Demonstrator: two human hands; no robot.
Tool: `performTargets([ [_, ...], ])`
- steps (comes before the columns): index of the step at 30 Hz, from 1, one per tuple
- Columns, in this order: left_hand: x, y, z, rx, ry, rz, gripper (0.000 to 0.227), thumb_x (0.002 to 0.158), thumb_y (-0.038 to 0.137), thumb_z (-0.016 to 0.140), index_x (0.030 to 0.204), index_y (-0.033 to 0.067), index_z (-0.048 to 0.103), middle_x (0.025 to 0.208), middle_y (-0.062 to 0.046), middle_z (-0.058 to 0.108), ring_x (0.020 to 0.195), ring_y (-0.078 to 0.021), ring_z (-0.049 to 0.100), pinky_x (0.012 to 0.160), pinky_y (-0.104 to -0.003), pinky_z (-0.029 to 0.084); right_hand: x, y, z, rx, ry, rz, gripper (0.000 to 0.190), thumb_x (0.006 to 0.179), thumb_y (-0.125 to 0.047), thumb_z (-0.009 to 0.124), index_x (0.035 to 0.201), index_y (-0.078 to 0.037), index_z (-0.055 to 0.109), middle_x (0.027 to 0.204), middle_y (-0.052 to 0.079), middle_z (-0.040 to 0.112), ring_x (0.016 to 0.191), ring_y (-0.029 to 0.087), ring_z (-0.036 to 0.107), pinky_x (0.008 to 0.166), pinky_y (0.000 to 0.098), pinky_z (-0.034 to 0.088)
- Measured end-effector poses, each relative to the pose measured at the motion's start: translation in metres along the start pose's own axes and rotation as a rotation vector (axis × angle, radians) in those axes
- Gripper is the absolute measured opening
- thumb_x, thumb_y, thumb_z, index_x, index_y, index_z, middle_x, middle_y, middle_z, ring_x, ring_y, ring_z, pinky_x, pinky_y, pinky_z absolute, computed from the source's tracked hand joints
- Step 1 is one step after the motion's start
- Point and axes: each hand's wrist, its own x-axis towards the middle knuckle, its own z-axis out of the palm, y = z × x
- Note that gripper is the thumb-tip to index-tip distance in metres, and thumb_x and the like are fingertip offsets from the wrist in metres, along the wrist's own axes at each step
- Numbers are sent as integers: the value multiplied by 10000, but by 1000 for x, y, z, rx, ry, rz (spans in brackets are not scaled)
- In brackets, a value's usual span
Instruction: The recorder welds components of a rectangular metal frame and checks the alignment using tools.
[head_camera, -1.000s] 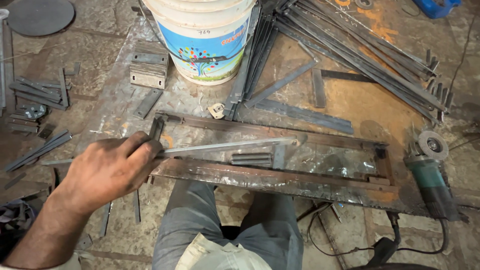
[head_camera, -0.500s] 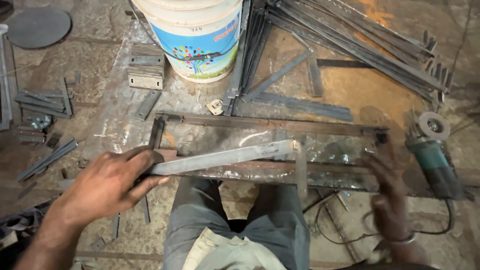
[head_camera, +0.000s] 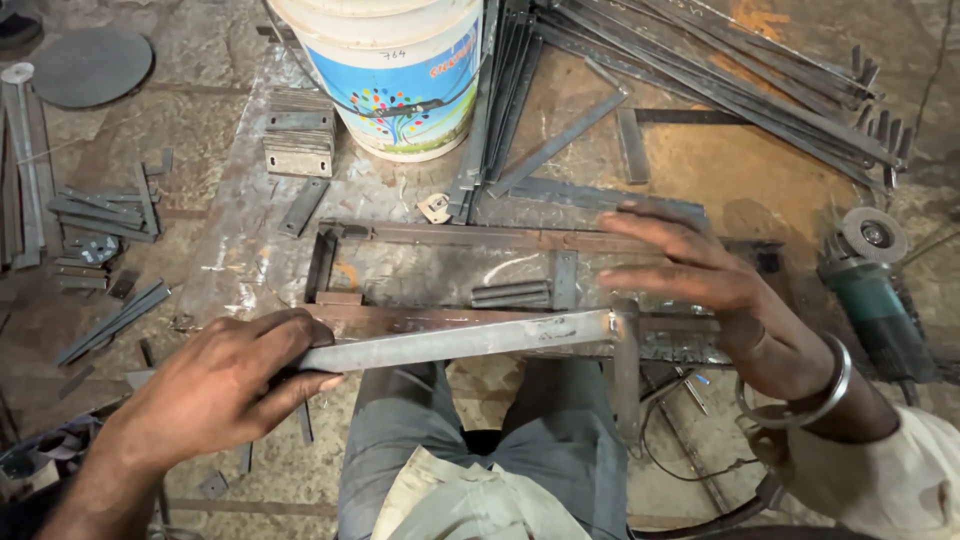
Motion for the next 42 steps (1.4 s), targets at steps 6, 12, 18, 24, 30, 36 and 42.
performTargets([
  [6,3,1,2,-29,48,85,414,771,356,778,1059,78,672,841,-171,733,684,-386,720,600,-509,549,1,1,2,137,-46,-47,835,1033,-737,169,1326,-112,640,1508,138,549,1569,414,345,1317,632,196],
  [12,1,-8,10,-13,6,55,405,788,373,795,1045,83,679,804,-156,725,650,-360,721,602,-506,543,-11,12,1,160,-34,-90,743,1090,-663,265,1258,-107,727,1607,174,488,1560,385,393,1328,605,242],
  [18,1,-13,12,25,10,37,394,839,405,771,1064,98,669,748,-105,726,638,-311,725,610,-484,539,-29,-2,-7,222,618,-44,443,1144,-434,439,1141,-45,651,1291,151,654,1184,240,642,1047,389,552],
  [24,19,-2,22,-39,200,-33,367,845,360,734,1069,83,647,888,-133,729,625,-323,722,562,-469,548,-109,56,30,487,1051,293,185,1170,-98,563,1011,-11,528,954,106,591,803,160,569,809,287,526],
  [30,61,-1,57,-220,570,-84,349,924,312,748,1102,38,625,864,-157,709,718,-320,689,627,-430,533,-158,94,112,-233,792,428,125,1113,-52,596,1019,-8,666,853,74,629,750,138,584,672,272,458],
  [36,127,38,75,-1087,718,-12,302,1013,292,692,1148,41,591,797,-26,607,679,-125,568,583,-289,468,-111,80,181,421,937,755,137,1031,-106,669,953,7,665,795,65,652,719,125,585,647,279,465],
  [42,152,62,97,-1601,790,121,281,1066,293,583,1202,49,559,777,-1,585,627,-102,577,546,-264,482,-75,58,176,-123,835,479,109,948,-93,732,959,7,690,831,34,661,743,103,582,701,264,468],
])
